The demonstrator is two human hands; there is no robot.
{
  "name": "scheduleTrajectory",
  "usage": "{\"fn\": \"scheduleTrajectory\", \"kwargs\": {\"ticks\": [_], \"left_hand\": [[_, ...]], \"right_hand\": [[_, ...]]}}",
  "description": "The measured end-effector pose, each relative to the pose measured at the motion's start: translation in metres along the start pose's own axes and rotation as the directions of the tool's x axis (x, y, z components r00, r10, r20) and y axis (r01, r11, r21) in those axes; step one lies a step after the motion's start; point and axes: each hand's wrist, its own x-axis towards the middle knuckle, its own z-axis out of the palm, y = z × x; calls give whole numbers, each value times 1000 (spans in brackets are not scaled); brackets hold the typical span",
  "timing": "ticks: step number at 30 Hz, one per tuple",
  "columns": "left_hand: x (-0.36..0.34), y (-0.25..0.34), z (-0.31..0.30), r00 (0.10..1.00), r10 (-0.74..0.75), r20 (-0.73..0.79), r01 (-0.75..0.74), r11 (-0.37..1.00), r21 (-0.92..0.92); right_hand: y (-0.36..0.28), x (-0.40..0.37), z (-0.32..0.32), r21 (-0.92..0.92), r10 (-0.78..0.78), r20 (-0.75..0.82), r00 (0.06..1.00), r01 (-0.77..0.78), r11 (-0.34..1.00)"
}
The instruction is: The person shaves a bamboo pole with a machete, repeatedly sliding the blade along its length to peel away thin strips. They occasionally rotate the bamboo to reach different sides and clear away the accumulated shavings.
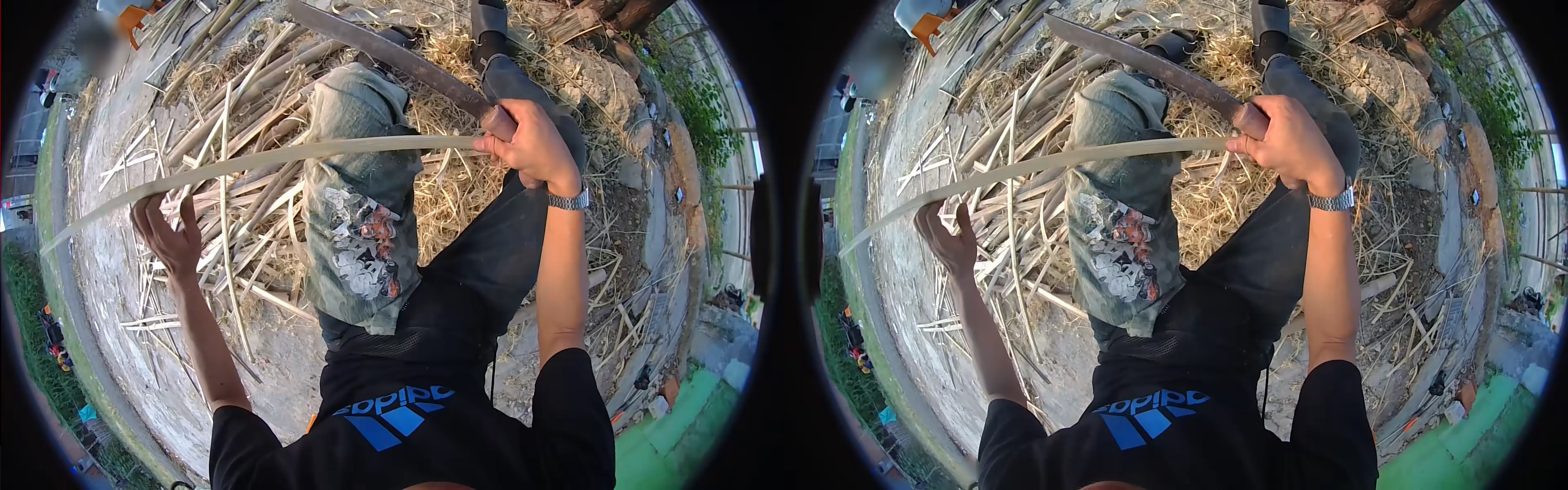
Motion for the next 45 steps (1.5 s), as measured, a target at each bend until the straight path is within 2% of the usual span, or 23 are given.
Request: {"fn": "scheduleTrajectory", "kwargs": {"ticks": [3,6,7,8,10,11,12,14,16,18,20,22,24,26,27,28,30,31,32,34,37,42,45], "left_hand": [[10,2,-8,986,62,-154,-53,997,64],[-12,-32,-8,961,-99,-257,71,991,-115],[13,-14,-20,930,104,-354,-60,989,132],[30,4,-29,936,131,-326,-36,958,283],[55,20,-32,998,55,-42,-52,997,57],[43,6,-29,968,21,249,-15,1000,-26],[40,2,-26,904,5,427,13,999,-39],[34,2,-27,758,-125,640,201,978,-47],[21,16,-35,731,-222,646,402,904,-145],[14,35,-47,567,-215,795,515,846,-139],[12,64,-52,480,-168,861,607,773,-187],[8,91,-54,364,-190,912,773,607,-182],[-1,109,-53,413,-207,887,799,549,-244],[-7,123,-53,424,-229,876,756,622,-203],[-3,133,-56,351,-241,905,832,523,-183],[-2,140,-59,385,-220,896,837,493,-239],[-47,156,-46,501,-420,756,865,223,-449],[-20,145,-62,420,-163,893,873,340,-349],[-13,146,-64,304,-113,946,939,205,-277],[-23,148,-60,347,-61,936,933,-72,-351],[-33,145,-56,296,-112,949,913,-259,-315],[-35,136,-61,234,-124,964,880,-395,-265],[-39,125,-65,238,-103,966,845,-468,-258]], "right_hand": [[-3,10,-2,-31,-73,-14,997,72,997],[1,18,1,-84,-102,-15,995,101,991],[3,18,2,-112,-115,-33,993,110,988],[5,19,3,-142,-128,-50,991,119,983],[3,17,-3,-111,-66,-29,997,62,992],[1,17,-4,-82,-15,1,1000,15,997],[2,16,-3,-77,-27,12,1000,28,997],[5,14,0,-197,-181,-207,962,140,970],[-2,9,7,-238,-310,-360,880,235,942],[-21,-2,1,-478,-478,-568,670,204,854],[-39,-21,7,-452,-440,-549,711,191,871],[-69,-39,26,195,-81,-489,869,199,961],[-73,-57,54,190,-166,-447,879,275,943],[-104,-76,68,303,-111,-189,976,165,939],[-110,-81,84,322,-164,-229,960,234,917],[-114,-84,102,339,-216,-270,938,303,891],[-129,-95,121,202,-273,-228,935,319,926],[-133,-103,131,188,-287,-173,942,317,929],[-139,-109,137,213,-279,-110,954,297,931],[-141,-121,150,261,-260,-19,965,256,931],[-139,-129,155,233,-217,24,976,206,950],[-123,-125,146,148,-155,-9,988,155,977],[-104,-106,134,69,-172,-214,962,191,979]]}}
